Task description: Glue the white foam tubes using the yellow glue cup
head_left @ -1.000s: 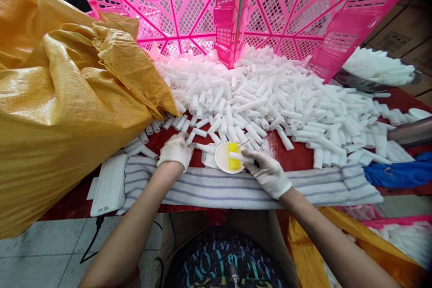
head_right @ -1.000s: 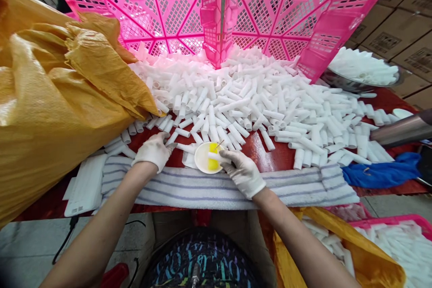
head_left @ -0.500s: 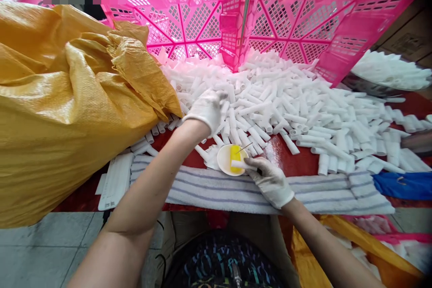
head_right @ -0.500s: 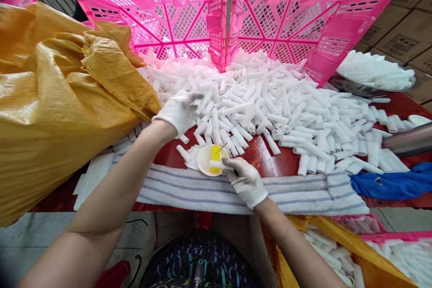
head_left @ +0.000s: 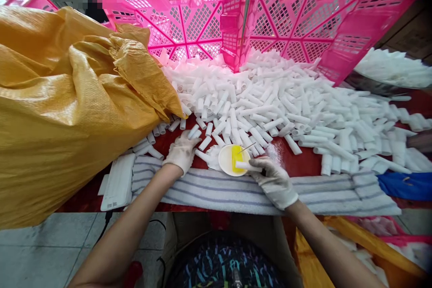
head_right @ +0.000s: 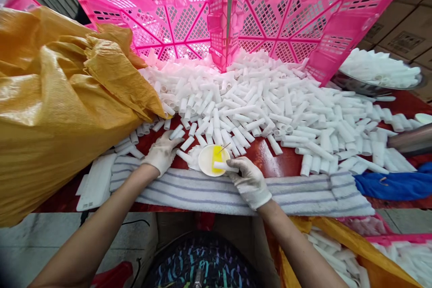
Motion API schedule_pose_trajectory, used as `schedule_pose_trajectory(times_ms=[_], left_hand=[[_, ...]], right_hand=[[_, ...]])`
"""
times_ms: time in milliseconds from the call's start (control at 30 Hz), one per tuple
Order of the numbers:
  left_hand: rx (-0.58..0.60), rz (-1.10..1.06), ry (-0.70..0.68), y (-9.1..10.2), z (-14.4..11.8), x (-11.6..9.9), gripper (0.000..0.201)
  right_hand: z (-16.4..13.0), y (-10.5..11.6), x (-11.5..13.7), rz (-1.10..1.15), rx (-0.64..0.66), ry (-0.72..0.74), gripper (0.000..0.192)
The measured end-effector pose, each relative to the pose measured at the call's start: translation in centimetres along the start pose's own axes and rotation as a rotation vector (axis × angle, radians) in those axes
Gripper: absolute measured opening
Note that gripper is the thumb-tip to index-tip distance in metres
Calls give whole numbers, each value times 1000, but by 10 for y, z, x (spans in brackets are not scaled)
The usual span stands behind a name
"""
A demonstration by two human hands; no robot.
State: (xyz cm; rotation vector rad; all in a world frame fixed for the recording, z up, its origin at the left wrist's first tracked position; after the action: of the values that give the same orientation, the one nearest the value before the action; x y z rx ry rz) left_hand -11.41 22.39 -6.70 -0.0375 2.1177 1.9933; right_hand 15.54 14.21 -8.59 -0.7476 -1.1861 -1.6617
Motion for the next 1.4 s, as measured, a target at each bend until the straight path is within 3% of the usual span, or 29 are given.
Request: schedule_pose_trajectory(times_ms=[100,167,333,467,600,667,767,867,933,1000,1100,1200,1300,1400], left_hand=[[-74,-29,3,4,-13,-2,19],[-154,-19,10,12,-19,-2,15],[-202,-33,-4,19,-19,-8,16],[-175,-98,-31,9,-13,-10,26],[-133,-151,-11,3,-12,0,27],[-185,-241,-1,13,-18,3,27],[-249,-566,-56,32,-32,-11,29],[-135,-908,-140,36,-45,-45,29],[-111,-962,-203,38,-52,-66,29],[-206,-879,-291,45,-57,-79,26],[-385,-733,-324,53,-56,-75,22],[-453,-853,-117,52,-47,-44,24],[-299,-1182,27,40,-43,-31,33],[-18,-1405,29,27,-46,-50,37]], right_hand=[[1,-2,-5,-19,47,-189,35],[1,-4,-6,5,78,-240,35],[1,-3,-1,27,63,-26,28],[-1,-6,-4,-21,106,15,31],[-2,1,15,38,124,56,18],[0,12,19,106,79,-62,19],[-1,24,19,256,-31,-325,28],[3,21,29,466,-91,-441,35],[8,14,36,578,-106,-465,37],[14,8,40,631,-122,-483,40],[20,3,38,639,-140,-522,44],[19,2,32,622,-155,-549,46],[17,4,32,587,-170,-543,45],[19,2,44,578,-150,-506,44]])
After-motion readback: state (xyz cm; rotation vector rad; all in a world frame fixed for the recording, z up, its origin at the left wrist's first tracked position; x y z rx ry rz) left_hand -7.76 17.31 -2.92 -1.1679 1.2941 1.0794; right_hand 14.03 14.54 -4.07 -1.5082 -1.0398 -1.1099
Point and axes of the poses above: each hand's wrist, its own z-axis towards the middle knuckle, its own y-axis out of the back of the hand, x = y × z, the point moved 8 cm from there along z, towards the middle knuckle, and after that the axes turned 2 degrees about x, right-handed, at the moved point
